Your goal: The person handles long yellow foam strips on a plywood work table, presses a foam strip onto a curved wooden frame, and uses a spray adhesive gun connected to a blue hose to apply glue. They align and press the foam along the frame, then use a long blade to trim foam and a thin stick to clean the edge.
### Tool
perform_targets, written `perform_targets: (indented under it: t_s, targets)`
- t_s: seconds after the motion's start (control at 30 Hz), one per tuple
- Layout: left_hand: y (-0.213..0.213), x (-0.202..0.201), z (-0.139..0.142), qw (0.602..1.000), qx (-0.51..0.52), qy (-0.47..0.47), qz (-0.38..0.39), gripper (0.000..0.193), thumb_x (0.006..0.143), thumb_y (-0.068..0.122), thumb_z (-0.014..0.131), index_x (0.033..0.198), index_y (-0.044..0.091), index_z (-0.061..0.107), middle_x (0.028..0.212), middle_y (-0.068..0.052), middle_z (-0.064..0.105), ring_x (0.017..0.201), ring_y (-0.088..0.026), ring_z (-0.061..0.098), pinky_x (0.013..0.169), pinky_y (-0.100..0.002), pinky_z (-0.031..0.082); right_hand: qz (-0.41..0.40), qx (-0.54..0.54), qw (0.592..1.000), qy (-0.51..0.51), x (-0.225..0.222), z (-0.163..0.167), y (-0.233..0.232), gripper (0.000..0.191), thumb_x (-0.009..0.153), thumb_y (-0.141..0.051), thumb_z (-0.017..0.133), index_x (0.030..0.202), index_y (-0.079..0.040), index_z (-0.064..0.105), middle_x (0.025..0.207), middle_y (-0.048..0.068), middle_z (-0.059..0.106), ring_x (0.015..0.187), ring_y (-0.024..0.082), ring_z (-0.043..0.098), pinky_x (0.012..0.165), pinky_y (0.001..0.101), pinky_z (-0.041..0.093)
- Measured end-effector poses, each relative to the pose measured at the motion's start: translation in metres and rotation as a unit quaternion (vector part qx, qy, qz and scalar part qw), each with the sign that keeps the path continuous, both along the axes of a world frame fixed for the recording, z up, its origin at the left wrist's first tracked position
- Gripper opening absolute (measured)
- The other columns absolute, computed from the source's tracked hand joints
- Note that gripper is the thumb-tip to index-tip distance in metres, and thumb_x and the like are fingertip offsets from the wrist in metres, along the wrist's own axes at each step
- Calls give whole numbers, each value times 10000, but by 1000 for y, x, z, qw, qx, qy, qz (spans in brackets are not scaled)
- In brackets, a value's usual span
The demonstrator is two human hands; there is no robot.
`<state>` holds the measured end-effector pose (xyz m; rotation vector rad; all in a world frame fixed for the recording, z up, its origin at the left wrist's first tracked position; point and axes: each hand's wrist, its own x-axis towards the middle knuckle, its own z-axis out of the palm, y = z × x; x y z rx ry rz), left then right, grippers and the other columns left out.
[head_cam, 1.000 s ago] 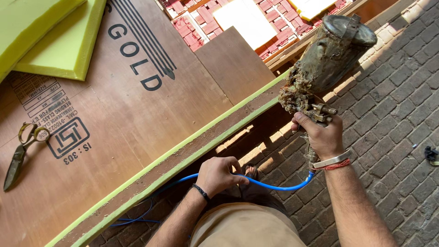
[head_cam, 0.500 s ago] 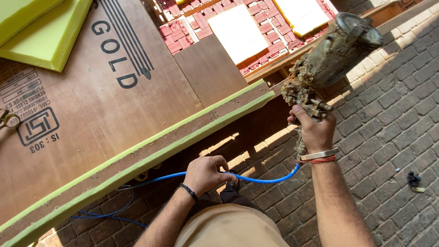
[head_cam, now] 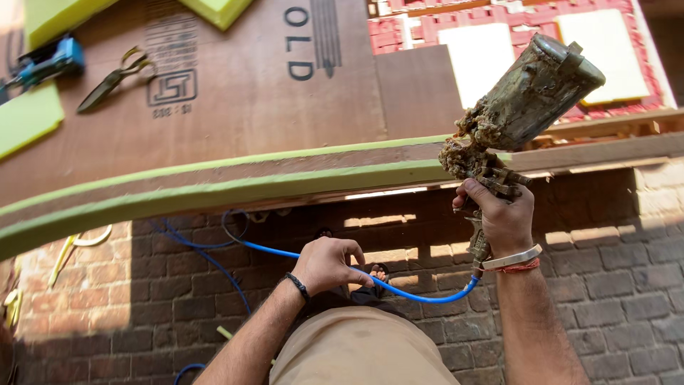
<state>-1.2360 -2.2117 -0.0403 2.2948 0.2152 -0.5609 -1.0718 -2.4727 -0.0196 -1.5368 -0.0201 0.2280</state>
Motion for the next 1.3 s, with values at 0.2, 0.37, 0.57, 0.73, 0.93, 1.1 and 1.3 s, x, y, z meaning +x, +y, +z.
perform_targets:
  t_s: [0.2, 0.37, 0.57, 0.73, 0.93, 1.1, 1.3]
  targets:
    - [30, -44, 3, 996, 17, -14, 81, 476, 551, 542, 931, 850, 199, 791, 709, -6, 734, 702, -170, 729, 617, -325, 548, 104, 35, 994, -13, 1, -7, 58, 175, 979, -42, 693, 1141, 24, 683, 859, 92, 712, 738, 179, 717, 661, 321, 623]
    - [58, -70, 6, 992, 10, -33, 124, 463, 563, 518, 937, 849, 185, 790, 786, 4, 770, 751, -176, 741, 658, -318, 569, 147, 36, 988, -18, -8, -6, 105, 176, 970, -22, 693, 1139, 25, 679, 849, 96, 711, 724, 191, 711, 656, 328, 618]
    - [100, -100, 6, 986, -1, -50, 158, 445, 552, 513, 928, 844, 202, 802, 793, 15, 776, 752, -169, 748, 656, -314, 570, 188, 28, 982, -14, -24, 1, 163, 179, 977, -27, 689, 1143, 39, 674, 875, 106, 706, 731, 194, 718, 649, 324, 610]
    - [144, -128, 5, 981, 10, -42, 188, 485, 541, 530, 935, 878, 209, 799, 791, 1, 764, 763, -180, 740, 668, -324, 564, 212, 27, 977, -12, -41, 7, 221, 224, 981, -33, 681, 1197, 25, 670, 886, 96, 700, 739, 177, 703, 662, 306, 603]
    - [196, -154, 5, 977, 3, -33, 212, 515, 527, 536, 928, 910, 217, 797, 817, 4, 773, 785, -169, 745, 691, -316, 573, 241, 17, 970, -8, -60, 10, 285, 204, 982, -15, 685, 1175, 46, 661, 901, 108, 704, 759, 187, 714, 684, 323, 616]
    - [238, -182, 5, 978, 9, -41, 202, 498, 556, 570, 905, 878, 207, 796, 780, -9, 763, 758, -184, 742, 675, -325, 575, 262, 11, 965, 1, -75, 8, 335, 212, 976, -8, 676, 1181, 45, 665, 900, 116, 703, 744, 200, 715, 678, 328, 615]
    - [345, -280, 13, 977, 57, 13, 203, 429, 656, 577, 855, 755, 164, 789, 674, -78, 710, 660, -259, 729, 632, -377, 573, 293, 4, 956, 9, -93, 9, 393, 309, 955, 5, 664, 1262, 32, 651, 915, 120, 698, 731, 200, 706, 663, 326, 604]
